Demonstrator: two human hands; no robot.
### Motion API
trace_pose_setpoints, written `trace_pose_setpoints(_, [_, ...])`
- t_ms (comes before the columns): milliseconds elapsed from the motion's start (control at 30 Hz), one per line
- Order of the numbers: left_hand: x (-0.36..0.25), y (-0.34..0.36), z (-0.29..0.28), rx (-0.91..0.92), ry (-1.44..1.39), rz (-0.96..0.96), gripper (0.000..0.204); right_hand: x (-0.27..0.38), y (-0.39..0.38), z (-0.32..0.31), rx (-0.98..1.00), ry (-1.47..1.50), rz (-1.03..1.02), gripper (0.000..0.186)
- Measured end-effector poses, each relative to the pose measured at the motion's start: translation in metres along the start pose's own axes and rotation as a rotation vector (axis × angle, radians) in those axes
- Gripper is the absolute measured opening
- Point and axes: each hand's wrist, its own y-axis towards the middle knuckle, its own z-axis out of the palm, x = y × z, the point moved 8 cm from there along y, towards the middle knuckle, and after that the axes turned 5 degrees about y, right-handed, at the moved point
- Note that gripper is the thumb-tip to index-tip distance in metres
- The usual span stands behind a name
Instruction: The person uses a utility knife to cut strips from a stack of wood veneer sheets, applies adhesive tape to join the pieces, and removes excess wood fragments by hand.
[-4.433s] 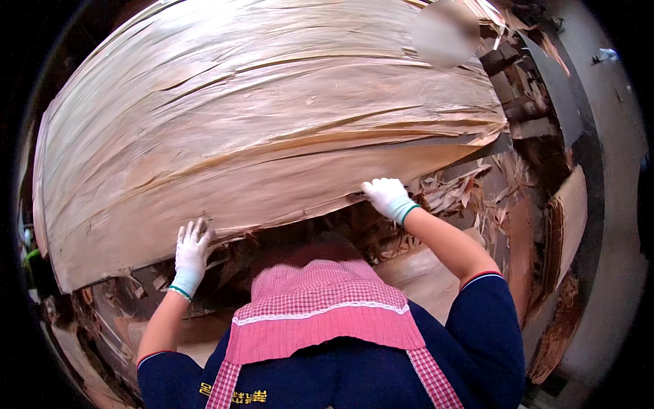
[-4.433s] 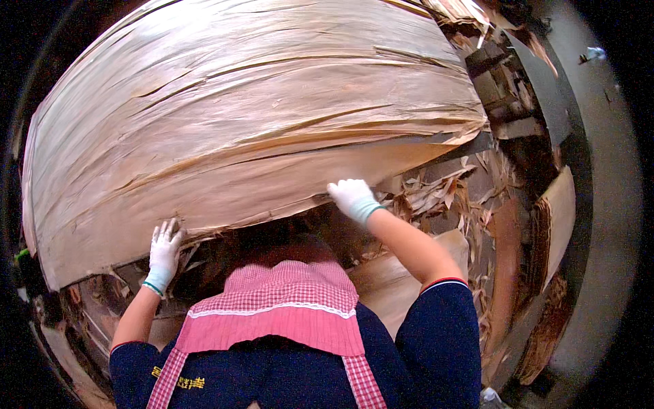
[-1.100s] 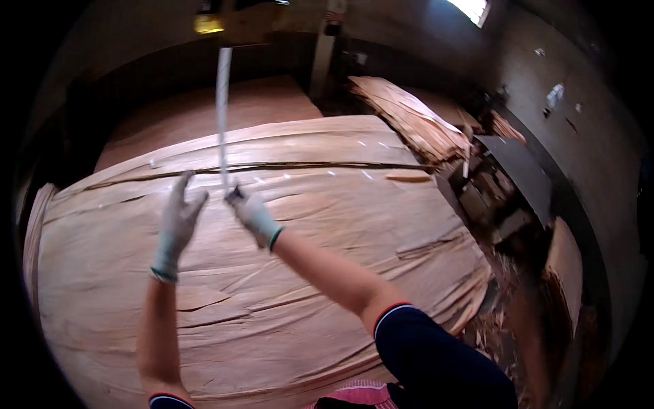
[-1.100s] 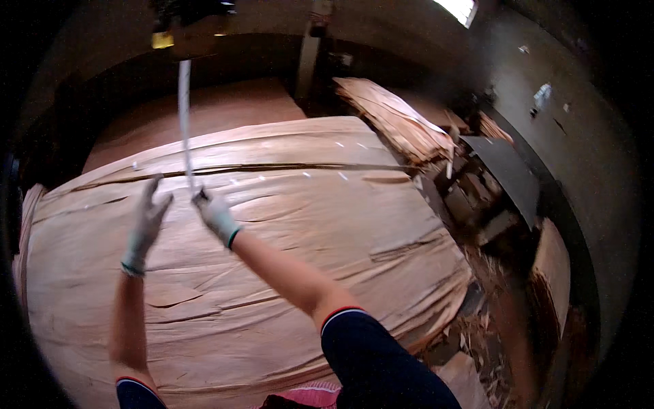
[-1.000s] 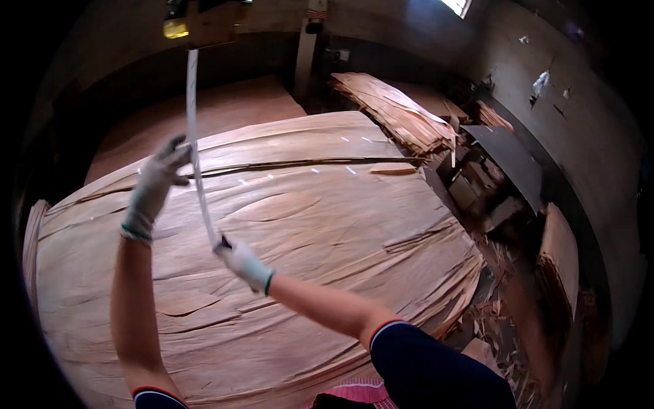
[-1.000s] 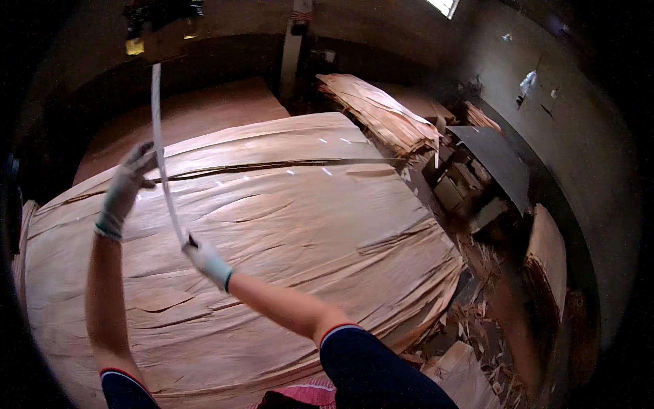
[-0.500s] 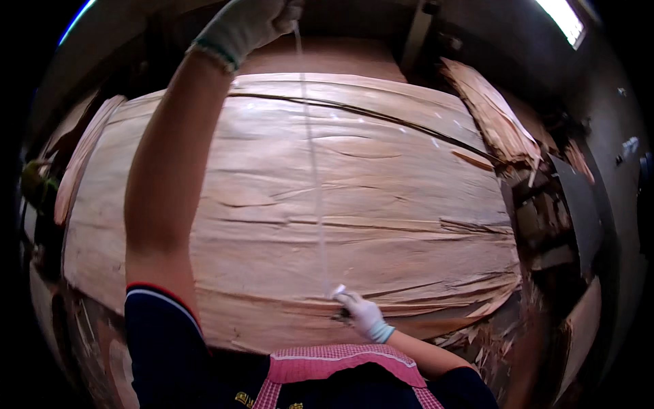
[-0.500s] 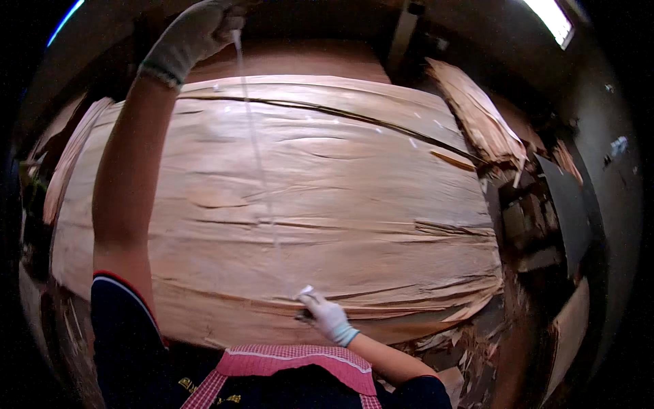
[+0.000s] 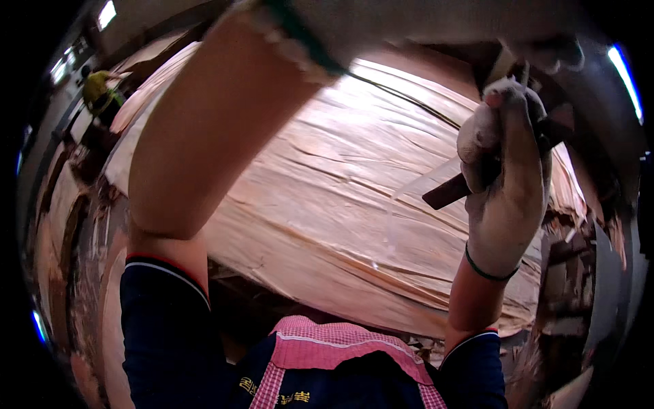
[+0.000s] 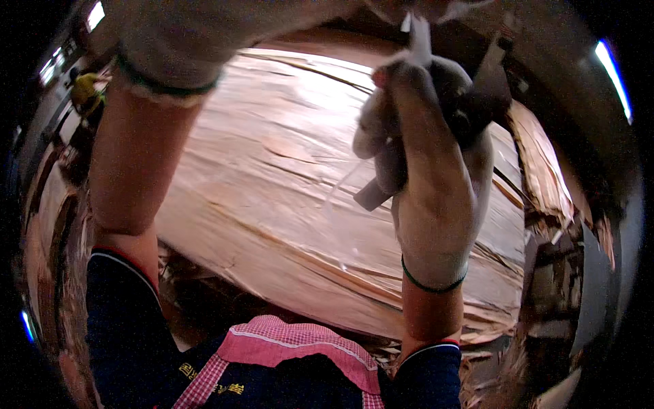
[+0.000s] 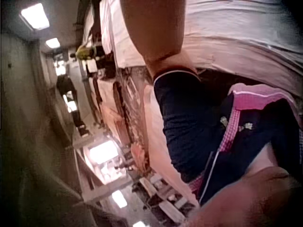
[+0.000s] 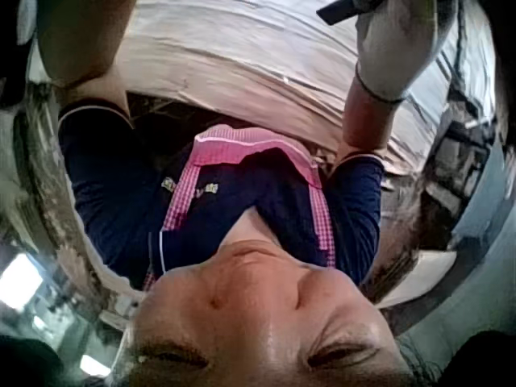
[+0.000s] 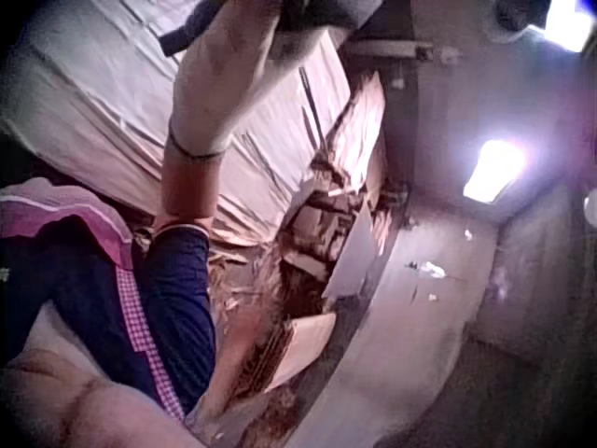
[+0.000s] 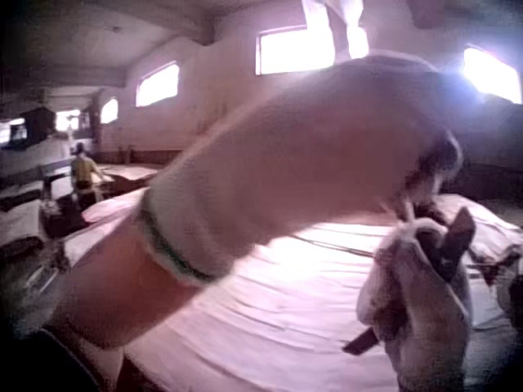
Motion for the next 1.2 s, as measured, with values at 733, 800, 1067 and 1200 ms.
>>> trace_pose_setpoints(733, [0.294,-0.484,0.011,-0.939,-0.857,-0.995,0.017,-0.371,-0.05,0.335,0.222,0.181,1.046,0.016])
trace_pose_setpoints(800, [0.307,-0.503,0.026,-0.957,-0.83,-1.057,0.014,-0.387,-0.067,0.344,0.211,0.194,1.098,0.016])
trace_pose_setpoints(1067, [0.327,-0.687,0.168,-1.106,-0.669,-1.502,0.014,-0.455,-0.258,0.371,0.313,0.218,1.547,0.016])
trace_pose_setpoints(1200, [0.354,-0.662,0.145,-0.868,0.086,-1.329,0.011,-0.483,-0.302,0.373,0.078,0.234,1.586,0.018])
